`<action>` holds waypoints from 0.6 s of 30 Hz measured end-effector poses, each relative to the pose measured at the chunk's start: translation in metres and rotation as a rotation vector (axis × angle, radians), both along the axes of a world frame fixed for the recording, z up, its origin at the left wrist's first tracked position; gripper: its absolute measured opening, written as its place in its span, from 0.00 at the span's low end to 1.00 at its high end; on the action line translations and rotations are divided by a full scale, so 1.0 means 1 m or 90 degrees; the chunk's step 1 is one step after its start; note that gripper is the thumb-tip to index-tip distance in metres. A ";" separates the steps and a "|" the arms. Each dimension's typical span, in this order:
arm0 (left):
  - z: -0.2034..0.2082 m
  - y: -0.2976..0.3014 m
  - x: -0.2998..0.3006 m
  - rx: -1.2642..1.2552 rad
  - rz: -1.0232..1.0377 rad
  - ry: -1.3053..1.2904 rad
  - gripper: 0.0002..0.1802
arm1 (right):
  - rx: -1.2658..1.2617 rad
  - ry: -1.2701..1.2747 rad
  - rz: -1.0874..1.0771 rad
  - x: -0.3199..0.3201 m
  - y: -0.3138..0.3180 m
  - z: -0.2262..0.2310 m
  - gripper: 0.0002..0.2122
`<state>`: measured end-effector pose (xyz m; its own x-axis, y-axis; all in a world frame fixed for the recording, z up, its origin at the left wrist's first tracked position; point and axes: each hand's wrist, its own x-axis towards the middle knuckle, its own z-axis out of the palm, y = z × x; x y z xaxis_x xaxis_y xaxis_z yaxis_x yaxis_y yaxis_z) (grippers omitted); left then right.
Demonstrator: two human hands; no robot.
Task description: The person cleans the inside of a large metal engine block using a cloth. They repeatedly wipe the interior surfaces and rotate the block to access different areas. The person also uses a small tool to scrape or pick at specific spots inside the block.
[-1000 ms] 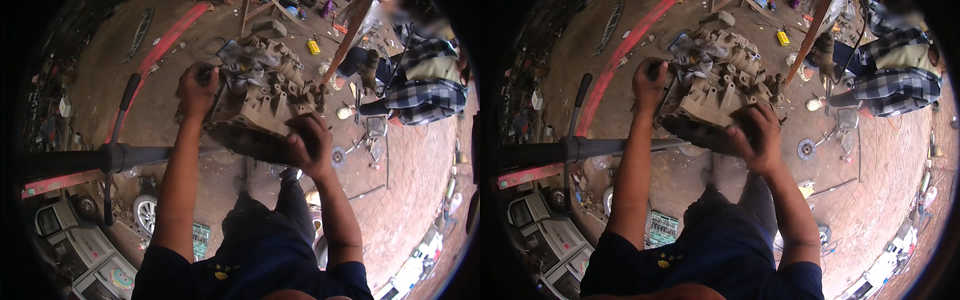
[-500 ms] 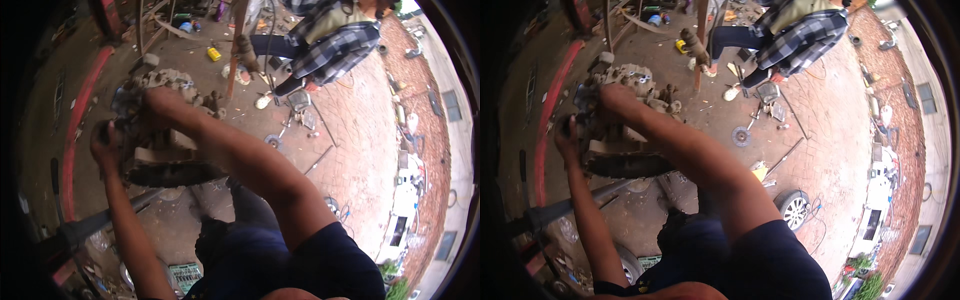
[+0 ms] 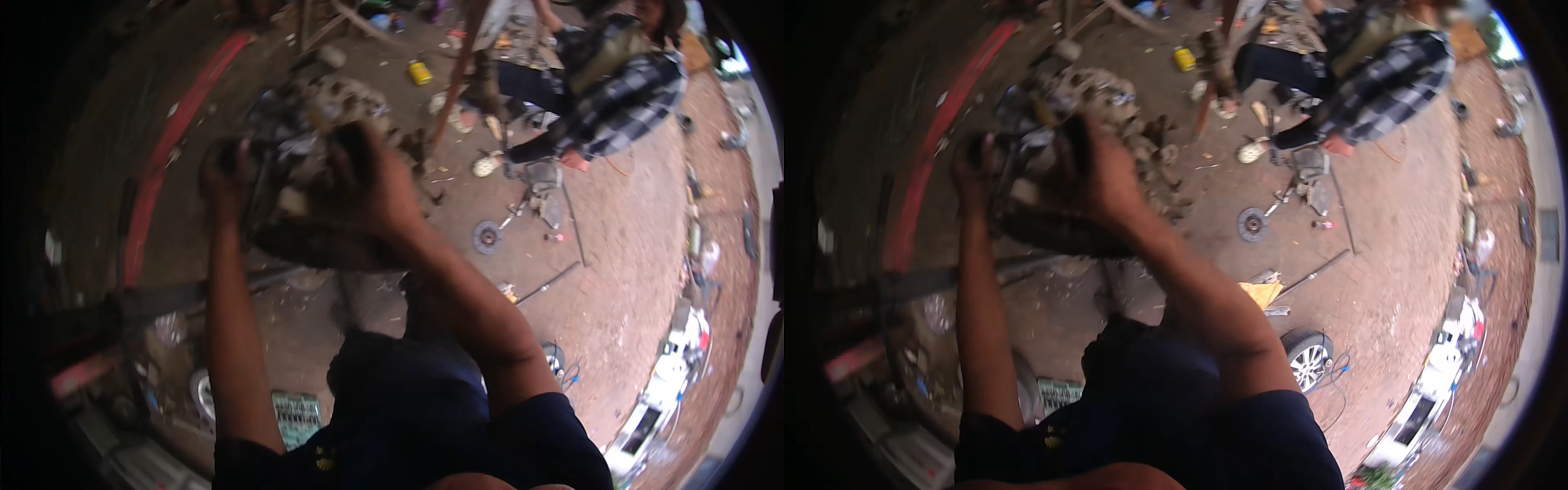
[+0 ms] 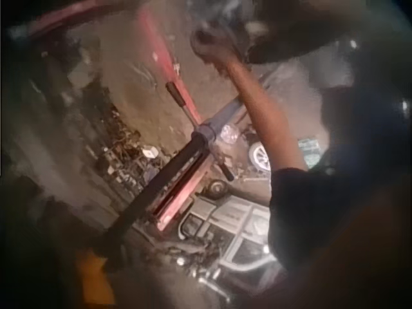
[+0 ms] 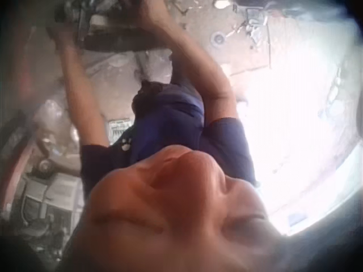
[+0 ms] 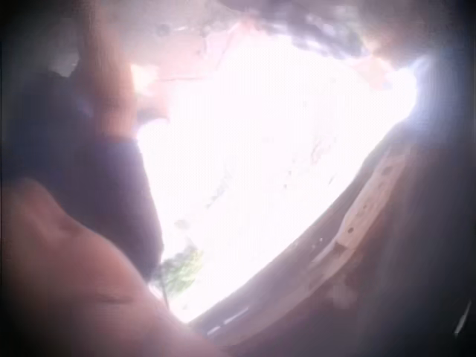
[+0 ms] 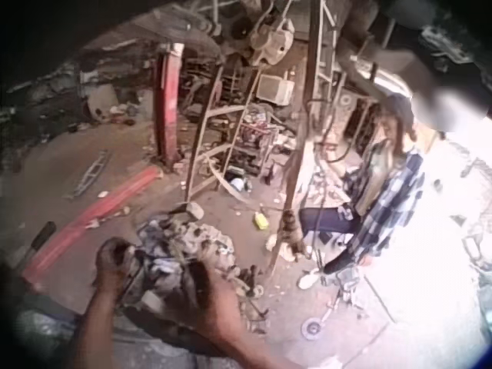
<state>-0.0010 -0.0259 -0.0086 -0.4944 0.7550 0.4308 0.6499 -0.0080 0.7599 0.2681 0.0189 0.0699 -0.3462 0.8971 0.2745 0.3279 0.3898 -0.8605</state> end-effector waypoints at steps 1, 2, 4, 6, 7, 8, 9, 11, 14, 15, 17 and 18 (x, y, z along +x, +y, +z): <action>0.001 0.000 0.001 0.003 0.008 0.001 0.17 | 0.006 0.014 0.004 0.003 -0.004 0.000 0.10; 0.006 0.000 0.007 0.016 -0.004 -0.013 0.17 | 0.026 0.025 -0.004 0.005 -0.003 0.001 0.09; 0.012 -0.001 0.017 0.024 0.023 -0.015 0.18 | 0.117 0.079 -0.022 0.004 -0.008 0.002 0.07; 0.036 0.003 0.029 0.008 0.067 0.034 0.22 | 0.118 0.050 -0.018 0.006 0.002 -0.003 0.08; 0.043 0.008 0.029 -0.002 0.098 0.097 0.26 | 0.040 0.049 -0.005 0.008 0.008 -0.002 0.08; 0.046 0.013 0.025 -0.002 0.084 0.154 0.31 | 0.022 0.051 -0.009 0.007 0.009 -0.002 0.09; 0.042 0.022 0.022 -0.002 0.090 0.221 0.31 | 0.005 0.059 -0.006 0.008 0.009 0.000 0.09; 0.039 0.032 0.015 -0.072 0.059 0.283 0.31 | -0.027 0.084 0.017 0.009 0.012 -0.004 0.11; 0.052 0.039 0.020 -0.250 -0.011 0.249 0.25 | -0.017 0.082 0.003 0.013 0.015 -0.006 0.11; 0.057 0.040 0.026 -0.175 0.021 0.263 0.23 | 0.008 0.063 -0.001 0.015 0.018 -0.007 0.12; 0.073 0.033 0.026 0.048 0.066 0.241 0.20 | 0.010 0.019 0.005 0.018 0.030 -0.006 0.12; 0.082 0.029 0.028 0.193 0.074 0.197 0.18 | 0.009 -0.009 0.004 0.019 0.034 -0.006 0.12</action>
